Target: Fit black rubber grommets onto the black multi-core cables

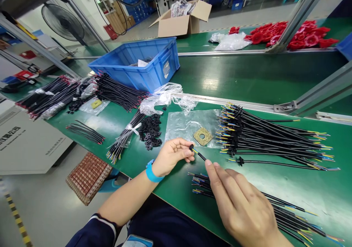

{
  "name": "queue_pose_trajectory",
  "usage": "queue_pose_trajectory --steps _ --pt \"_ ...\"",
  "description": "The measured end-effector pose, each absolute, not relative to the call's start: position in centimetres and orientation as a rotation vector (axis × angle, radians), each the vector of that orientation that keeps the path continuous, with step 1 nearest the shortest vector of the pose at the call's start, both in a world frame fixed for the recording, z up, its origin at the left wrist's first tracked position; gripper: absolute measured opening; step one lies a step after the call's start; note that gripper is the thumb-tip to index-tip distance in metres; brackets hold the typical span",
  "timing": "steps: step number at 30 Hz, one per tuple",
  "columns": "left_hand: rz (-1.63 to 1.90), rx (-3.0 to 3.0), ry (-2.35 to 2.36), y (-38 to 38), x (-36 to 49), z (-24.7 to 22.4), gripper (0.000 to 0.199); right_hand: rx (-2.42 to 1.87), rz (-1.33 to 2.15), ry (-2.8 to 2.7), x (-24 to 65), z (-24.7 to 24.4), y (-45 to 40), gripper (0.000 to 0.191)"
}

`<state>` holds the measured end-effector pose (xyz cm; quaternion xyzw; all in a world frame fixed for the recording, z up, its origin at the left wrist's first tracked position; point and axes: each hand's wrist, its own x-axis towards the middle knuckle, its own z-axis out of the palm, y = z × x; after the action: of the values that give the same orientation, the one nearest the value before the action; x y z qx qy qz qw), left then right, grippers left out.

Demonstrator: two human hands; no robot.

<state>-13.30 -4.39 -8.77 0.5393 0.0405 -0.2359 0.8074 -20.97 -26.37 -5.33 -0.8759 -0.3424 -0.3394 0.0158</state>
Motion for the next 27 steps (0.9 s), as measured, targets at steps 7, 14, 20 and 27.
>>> queue_pose_trajectory --steps 7,14,20,27 --pt "-0.651 1.174 0.008 -4.2 -13.7 -8.6 0.065 -2.574 -0.976 -1.042 -20.8 -5.3 -26.2 0.038" --pt "-0.322 1.387 -0.299 -3.7 -13.8 -8.7 0.038 -2.33 -0.691 -0.763 -19.6 -5.2 -25.1 0.007" --pt "-0.147 1.506 -0.593 -3.4 -13.6 -8.2 0.023 -2.087 -0.294 -0.523 -19.7 -5.2 -24.5 0.013" --pt "-0.139 1.608 -0.61 -3.9 -14.1 -8.2 0.034 -1.984 -0.101 -0.438 -19.5 -4.8 -24.4 0.02"
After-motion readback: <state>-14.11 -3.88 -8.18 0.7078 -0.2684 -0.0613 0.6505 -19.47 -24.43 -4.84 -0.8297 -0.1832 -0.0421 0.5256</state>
